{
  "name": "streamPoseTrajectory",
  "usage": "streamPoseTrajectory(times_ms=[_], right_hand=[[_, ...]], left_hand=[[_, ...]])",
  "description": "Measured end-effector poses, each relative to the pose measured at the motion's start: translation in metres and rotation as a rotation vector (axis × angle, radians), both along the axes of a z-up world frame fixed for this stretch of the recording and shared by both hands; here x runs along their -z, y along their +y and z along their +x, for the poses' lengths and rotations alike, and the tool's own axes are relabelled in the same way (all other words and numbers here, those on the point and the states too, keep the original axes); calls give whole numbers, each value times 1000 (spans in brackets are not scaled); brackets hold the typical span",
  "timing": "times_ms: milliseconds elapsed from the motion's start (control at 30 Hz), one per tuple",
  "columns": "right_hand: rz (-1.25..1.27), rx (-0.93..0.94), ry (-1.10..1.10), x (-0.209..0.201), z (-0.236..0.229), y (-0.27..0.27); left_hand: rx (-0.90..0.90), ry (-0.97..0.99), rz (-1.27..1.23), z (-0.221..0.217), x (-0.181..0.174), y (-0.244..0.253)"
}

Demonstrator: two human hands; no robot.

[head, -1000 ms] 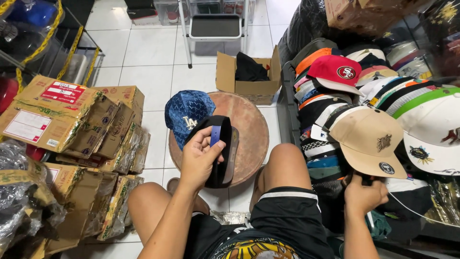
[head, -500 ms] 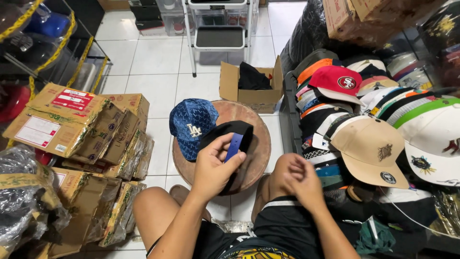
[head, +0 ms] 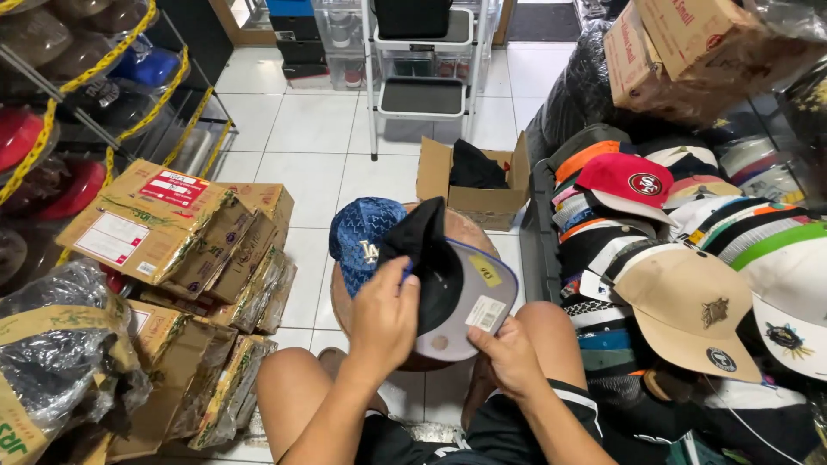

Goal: The person is unboxing baseball caps, brushing them to remove dust, and sorting them into different piles in a warehouse setting.

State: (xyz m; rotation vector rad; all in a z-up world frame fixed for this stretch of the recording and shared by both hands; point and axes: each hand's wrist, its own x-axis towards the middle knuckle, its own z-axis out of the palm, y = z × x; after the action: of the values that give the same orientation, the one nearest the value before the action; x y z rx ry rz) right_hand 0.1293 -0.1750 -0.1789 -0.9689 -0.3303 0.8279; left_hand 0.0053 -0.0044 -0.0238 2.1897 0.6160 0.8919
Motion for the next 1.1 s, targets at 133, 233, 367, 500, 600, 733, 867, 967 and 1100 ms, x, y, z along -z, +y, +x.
streamPoseTrajectory(times_ms=[133, 233, 367, 500, 600, 733, 867, 967, 1100], right_hand=[[-171, 13, -171, -16, -22, 0], [-327, 114, -359, -46, -31, -6], [-394, 294, -947, -98, -28, -9], [-515, 428, -1338, -98, -17, -17], [-620, 641, -617, -90, -20, -22], [411, 71, 235, -103, -18, -44], [468, 163, 389, -90, -17, -57], [238, 689, 239, -69, 1, -81], [132, 1192, -35, -79, 27, -118]], left_hand=[[180, 183, -50, 12, 18, -24], [378, 150, -99, 16, 28, -25], [447, -445, -871, 21, 78, -18], [702, -817, -1771, 25, 51, -20], [869, -824, -1797, 27, 40, -27], [1003, -849, -1765, 39, 44, -35], [863, -660, -1714, 51, 73, -45], [713, -409, -1438, 55, 84, -39], [353, 103, -976, 58, 137, -7]])
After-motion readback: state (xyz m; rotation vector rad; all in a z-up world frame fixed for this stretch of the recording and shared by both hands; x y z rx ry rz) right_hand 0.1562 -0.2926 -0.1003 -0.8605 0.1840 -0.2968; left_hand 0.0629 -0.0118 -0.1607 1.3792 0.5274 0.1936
